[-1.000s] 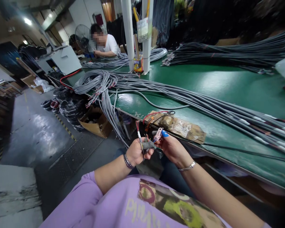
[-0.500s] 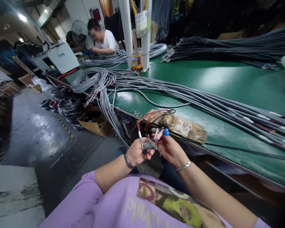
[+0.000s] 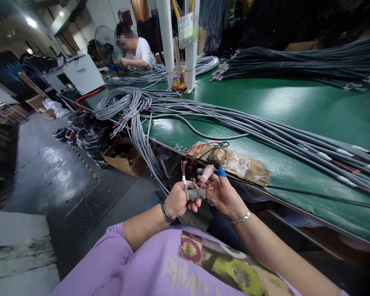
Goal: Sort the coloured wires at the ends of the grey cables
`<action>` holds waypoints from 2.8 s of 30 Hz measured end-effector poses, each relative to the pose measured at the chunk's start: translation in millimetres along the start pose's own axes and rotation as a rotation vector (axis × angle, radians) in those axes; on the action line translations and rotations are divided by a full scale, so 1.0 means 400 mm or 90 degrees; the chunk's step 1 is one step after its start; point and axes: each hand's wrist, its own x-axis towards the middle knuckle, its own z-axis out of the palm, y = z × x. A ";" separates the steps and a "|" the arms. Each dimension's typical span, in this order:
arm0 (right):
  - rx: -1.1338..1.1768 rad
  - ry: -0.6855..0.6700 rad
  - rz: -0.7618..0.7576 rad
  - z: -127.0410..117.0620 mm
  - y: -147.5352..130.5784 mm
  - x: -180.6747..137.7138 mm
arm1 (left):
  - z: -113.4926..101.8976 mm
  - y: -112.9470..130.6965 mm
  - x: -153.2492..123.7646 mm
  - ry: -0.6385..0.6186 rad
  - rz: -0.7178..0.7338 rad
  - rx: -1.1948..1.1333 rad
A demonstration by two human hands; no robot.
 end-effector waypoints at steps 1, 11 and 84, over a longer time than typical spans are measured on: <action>-0.008 -0.004 0.004 0.002 -0.003 -0.002 | 0.003 0.000 -0.006 0.004 0.009 0.008; -0.098 0.065 -0.118 0.015 0.002 -0.005 | 0.026 0.001 -0.014 0.056 0.073 -0.047; -0.048 -0.006 -0.039 0.002 -0.003 0.009 | 0.022 -0.029 -0.018 0.104 0.192 0.017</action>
